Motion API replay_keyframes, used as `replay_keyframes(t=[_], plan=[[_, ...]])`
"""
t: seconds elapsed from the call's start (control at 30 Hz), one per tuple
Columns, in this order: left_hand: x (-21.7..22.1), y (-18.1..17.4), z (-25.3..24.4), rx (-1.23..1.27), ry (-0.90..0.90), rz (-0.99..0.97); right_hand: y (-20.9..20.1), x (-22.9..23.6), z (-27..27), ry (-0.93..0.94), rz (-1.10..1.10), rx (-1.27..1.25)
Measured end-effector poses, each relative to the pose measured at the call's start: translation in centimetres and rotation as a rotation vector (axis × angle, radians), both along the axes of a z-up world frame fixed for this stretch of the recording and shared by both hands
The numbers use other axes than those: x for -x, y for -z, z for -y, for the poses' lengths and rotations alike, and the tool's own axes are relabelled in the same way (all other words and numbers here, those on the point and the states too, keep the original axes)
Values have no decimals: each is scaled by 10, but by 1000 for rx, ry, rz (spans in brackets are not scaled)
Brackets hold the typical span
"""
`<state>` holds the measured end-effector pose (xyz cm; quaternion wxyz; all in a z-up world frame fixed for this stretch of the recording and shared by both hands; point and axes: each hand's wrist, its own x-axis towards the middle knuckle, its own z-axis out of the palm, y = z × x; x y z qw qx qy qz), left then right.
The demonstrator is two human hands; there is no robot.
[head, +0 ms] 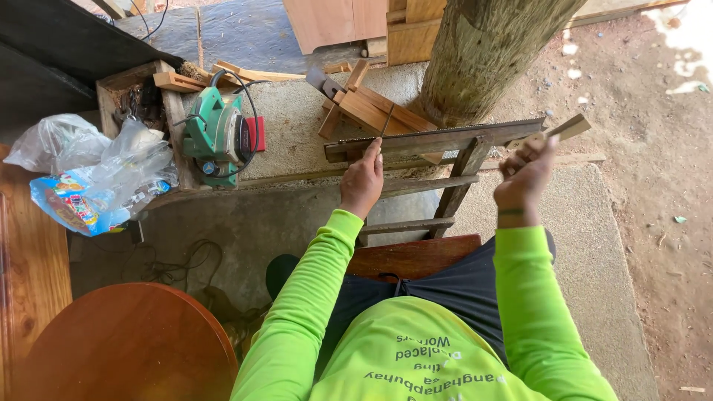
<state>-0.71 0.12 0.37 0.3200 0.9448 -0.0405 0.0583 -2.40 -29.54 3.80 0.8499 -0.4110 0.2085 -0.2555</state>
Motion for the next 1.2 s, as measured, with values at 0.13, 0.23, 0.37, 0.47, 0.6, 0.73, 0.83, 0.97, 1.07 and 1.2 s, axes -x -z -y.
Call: replay_keyframes(t=[0.13, 0.23, 0.37, 0.47, 0.6, 0.73, 0.83, 0.97, 1.07, 1.2], plan=[[-1, 3, 0, 45, 18, 27, 116, -33, 23, 17, -433, 9], [3, 2, 0, 71, 5, 69, 96, -29, -8, 80, -419, 501], [3, -4, 1, 50, -29, 27, 36, -38, -54, 34, -76, 1497], [5, -10, 1, 29, -25, -22, 15, -78, -79, -325, 157, 1650], [13, -12, -6, -12, -20, -16, -2, -121, -112, -535, 151, 1637], [38, -27, -15, -62, -9, -83, 18, -150, -122, -1070, -201, 1413], [52, -31, -19, -52, -24, -137, 43, -162, -115, -1249, -87, 1351], [56, -23, -18, -31, -38, -91, 47, -165, -111, -1354, 27, 1162], [45, -26, -13, -54, -43, -96, 35, -161, -116, -1343, 12, 1253], [24, -19, -9, -85, -30, -124, 51, -168, -115, -1316, -157, 1131]])
